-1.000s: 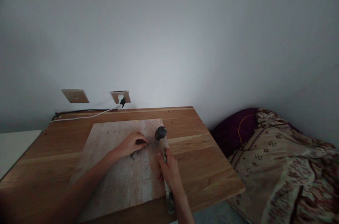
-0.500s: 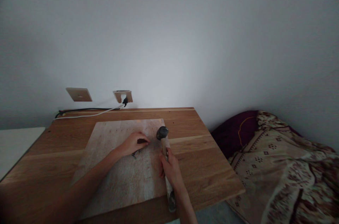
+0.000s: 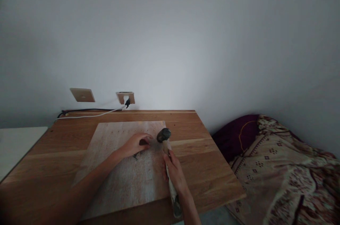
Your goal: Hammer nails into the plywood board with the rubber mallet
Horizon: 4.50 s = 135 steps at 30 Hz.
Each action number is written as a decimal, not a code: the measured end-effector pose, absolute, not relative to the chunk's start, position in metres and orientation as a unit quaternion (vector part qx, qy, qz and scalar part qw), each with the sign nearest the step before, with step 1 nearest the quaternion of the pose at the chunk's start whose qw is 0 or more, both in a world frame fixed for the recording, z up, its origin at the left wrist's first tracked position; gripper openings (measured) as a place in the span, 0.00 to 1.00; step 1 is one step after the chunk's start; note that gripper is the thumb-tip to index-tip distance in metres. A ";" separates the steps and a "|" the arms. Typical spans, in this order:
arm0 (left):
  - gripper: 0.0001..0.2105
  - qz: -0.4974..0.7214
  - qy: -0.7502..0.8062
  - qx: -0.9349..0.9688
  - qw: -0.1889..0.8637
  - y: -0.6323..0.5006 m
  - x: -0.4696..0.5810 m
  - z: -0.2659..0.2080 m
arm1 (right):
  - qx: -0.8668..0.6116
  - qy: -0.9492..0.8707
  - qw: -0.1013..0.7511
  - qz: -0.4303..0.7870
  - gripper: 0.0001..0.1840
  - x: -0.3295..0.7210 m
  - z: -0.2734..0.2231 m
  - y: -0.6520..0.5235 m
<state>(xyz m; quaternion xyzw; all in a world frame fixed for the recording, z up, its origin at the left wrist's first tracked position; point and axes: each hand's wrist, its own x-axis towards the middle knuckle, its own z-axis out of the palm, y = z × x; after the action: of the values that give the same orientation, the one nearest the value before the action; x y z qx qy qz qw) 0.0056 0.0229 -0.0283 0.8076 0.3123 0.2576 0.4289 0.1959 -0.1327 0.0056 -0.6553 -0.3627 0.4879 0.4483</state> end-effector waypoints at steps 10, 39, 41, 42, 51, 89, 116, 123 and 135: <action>0.28 0.271 0.307 0.762 0.502 0.025 0.007 -0.040 | -0.632 -0.438 0.396 0.502 0.24 0.182 0.029 -0.144; 0.23 0.276 0.331 0.755 0.493 0.022 0.008 -0.032 | -0.627 -0.452 0.416 0.478 0.25 0.183 0.012 -0.139; 0.24 0.277 0.335 0.754 0.493 0.022 0.009 -0.031 | -0.634 -0.446 0.414 0.476 0.26 0.184 0.009 -0.139; 0.24 0.277 0.337 0.753 0.493 0.022 0.009 -0.031 | -0.640 -0.434 0.420 0.475 0.26 0.184 0.007 -0.139; 0.21 0.321 0.366 0.706 0.515 0.046 0.018 -0.024 | -0.647 -0.358 0.492 0.459 0.31 0.189 -0.014 -0.134; 0.17 0.308 0.404 0.815 0.280 0.066 0.055 -0.031 | -0.562 -0.362 0.563 0.486 0.30 0.189 -0.002 -0.076; 0.23 0.300 0.425 0.807 0.279 0.065 0.056 -0.027 | -0.543 -0.347 0.577 0.502 0.28 0.177 -0.013 -0.085; 0.22 0.300 0.428 0.807 0.275 0.063 0.057 -0.023 | -0.542 -0.348 0.576 0.504 0.30 0.177 -0.013 -0.085; 0.22 0.305 0.425 0.804 0.284 0.065 0.055 -0.026 | -0.539 -0.340 0.579 0.509 0.27 0.178 -0.015 -0.085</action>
<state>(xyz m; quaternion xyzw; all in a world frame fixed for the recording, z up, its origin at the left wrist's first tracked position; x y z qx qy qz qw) 0.0552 0.0645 -0.0263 0.8035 0.4248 0.3051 0.2842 0.1779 -0.0854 -0.0153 -0.5388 -0.3397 0.5089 0.5791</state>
